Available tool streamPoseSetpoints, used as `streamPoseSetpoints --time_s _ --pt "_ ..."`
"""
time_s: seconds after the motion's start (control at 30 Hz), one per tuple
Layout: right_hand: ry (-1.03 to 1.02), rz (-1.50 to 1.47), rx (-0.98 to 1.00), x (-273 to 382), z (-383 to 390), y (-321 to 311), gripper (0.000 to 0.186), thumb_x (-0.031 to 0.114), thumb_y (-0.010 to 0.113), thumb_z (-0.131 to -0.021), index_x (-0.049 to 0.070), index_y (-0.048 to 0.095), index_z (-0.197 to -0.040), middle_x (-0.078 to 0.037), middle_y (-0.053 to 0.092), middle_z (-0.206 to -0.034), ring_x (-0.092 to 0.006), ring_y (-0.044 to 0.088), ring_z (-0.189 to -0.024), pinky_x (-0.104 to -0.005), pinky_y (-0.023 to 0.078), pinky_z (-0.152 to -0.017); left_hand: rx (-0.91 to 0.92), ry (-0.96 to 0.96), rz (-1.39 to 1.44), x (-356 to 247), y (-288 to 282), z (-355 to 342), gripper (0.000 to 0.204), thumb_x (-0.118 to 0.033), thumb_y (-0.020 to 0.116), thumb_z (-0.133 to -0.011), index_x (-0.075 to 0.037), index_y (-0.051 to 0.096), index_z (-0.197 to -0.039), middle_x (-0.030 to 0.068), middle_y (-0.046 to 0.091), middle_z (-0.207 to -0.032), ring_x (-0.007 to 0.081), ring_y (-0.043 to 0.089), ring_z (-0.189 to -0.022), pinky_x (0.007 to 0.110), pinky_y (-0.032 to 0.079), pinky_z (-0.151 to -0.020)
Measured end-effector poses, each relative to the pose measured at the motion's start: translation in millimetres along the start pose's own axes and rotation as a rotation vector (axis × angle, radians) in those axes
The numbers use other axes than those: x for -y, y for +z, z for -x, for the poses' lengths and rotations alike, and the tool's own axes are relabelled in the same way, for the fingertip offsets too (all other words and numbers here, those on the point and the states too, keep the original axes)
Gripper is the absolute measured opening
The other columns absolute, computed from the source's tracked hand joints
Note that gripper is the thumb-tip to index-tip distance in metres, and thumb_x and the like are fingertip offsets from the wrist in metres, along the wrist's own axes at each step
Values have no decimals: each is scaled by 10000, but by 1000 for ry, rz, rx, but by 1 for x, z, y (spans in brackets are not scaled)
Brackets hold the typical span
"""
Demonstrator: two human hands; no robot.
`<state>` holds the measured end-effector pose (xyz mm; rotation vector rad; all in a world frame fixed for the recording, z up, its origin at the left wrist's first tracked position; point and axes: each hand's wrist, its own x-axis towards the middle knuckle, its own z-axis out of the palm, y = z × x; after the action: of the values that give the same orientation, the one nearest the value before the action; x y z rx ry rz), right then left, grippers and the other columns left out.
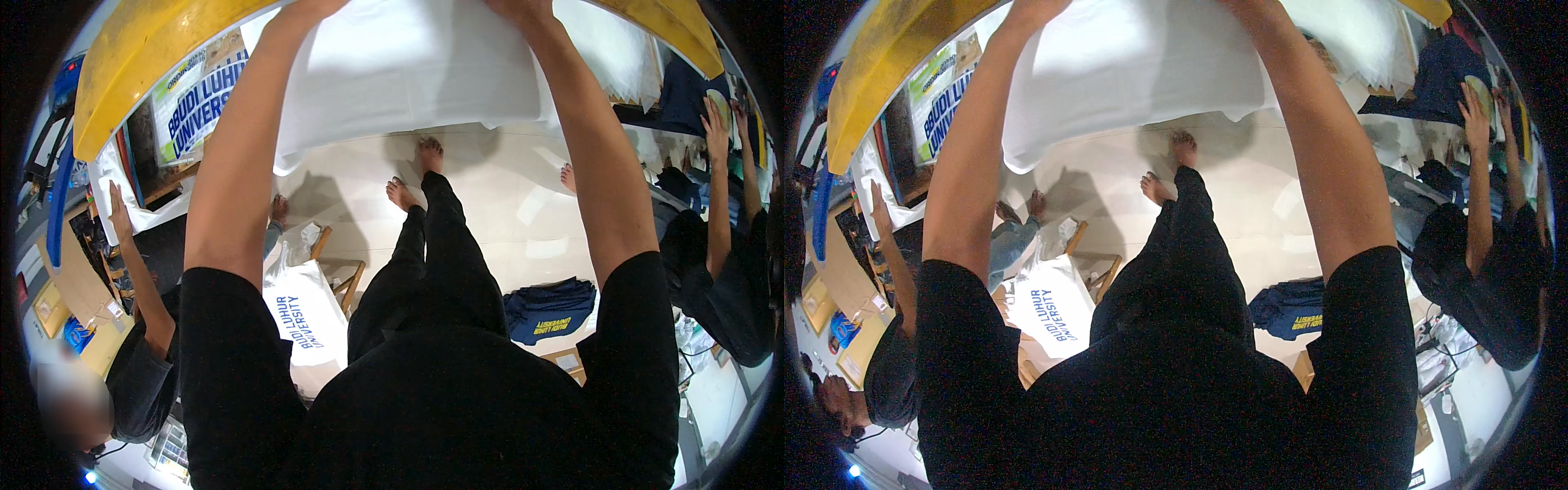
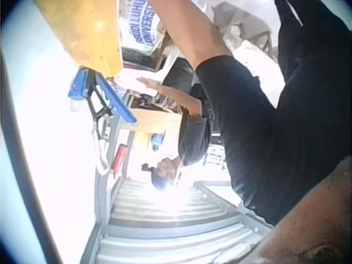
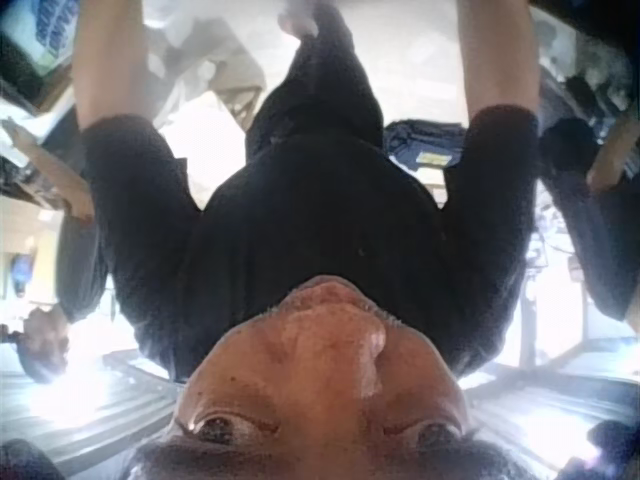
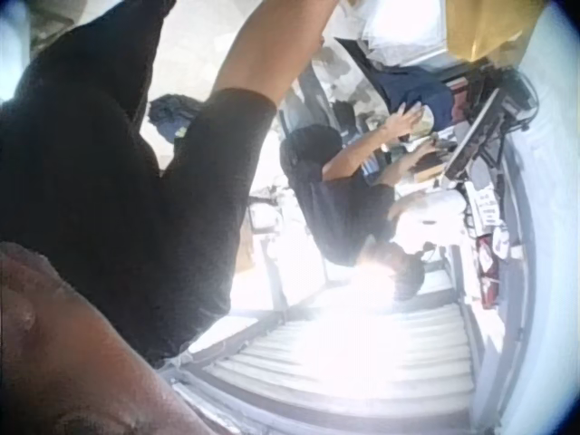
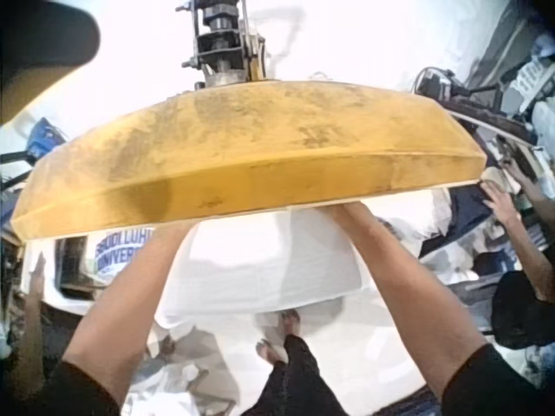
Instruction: The person uses a heat press to transfer designs onto white t-shirts, aligning each shirt on the platen, pulling the handle down, and then moving the finished shirts to a pile.
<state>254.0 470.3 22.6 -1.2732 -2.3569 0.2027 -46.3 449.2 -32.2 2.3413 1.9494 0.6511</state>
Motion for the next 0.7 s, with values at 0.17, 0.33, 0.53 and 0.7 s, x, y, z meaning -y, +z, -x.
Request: streamPoseSetpoints --time_s 0.17,0.33,0.53,0.7 --pt "-35 -52 5 12 -11 17 346 225 555 -1075 11 652 -1329 -229 644 -1392 -424 569 -1313 -452 437 -1117 -19 -68 -94 35 -20 45 433 -302 537 -1069 -16 610 -1386 250 608 -1451 423 545 -1349 495 421 -1144" --pt "-25 -36 -14 20 -19 12 353 234 551 -1079 8 648 -1332 -233 640 -1398 -428 565 -1318 -452 434 -1120 -19 -38 -171 43 -19 51 441 -315 531 -1073 -18 609 -1390 248 606 -1460 419 544 -1354 491 421 -1148" --pt "-21 -31 4 20 -19 14 361 244 546 -1084 6 643 -1336 -238 636 -1405 -433 560 -1324 -452 431 -1123 97 -91 -89 57 -23 55 451 -334 517 -1089 -10 615 -1386 205 607 -1479 384 535 -1359 471 406 -1168" --pt "6 -5 7 12 -15 11 368 253 541 -1087 3 639 -1339 -242 632 -1411 -437 556 -1330 -453 428 -1126 -25 -60 -18 51 -16 45 439 -334 539 -1088 -16 621 -1380 184 624 -1443 362 550 -1315 455 424 -1136"
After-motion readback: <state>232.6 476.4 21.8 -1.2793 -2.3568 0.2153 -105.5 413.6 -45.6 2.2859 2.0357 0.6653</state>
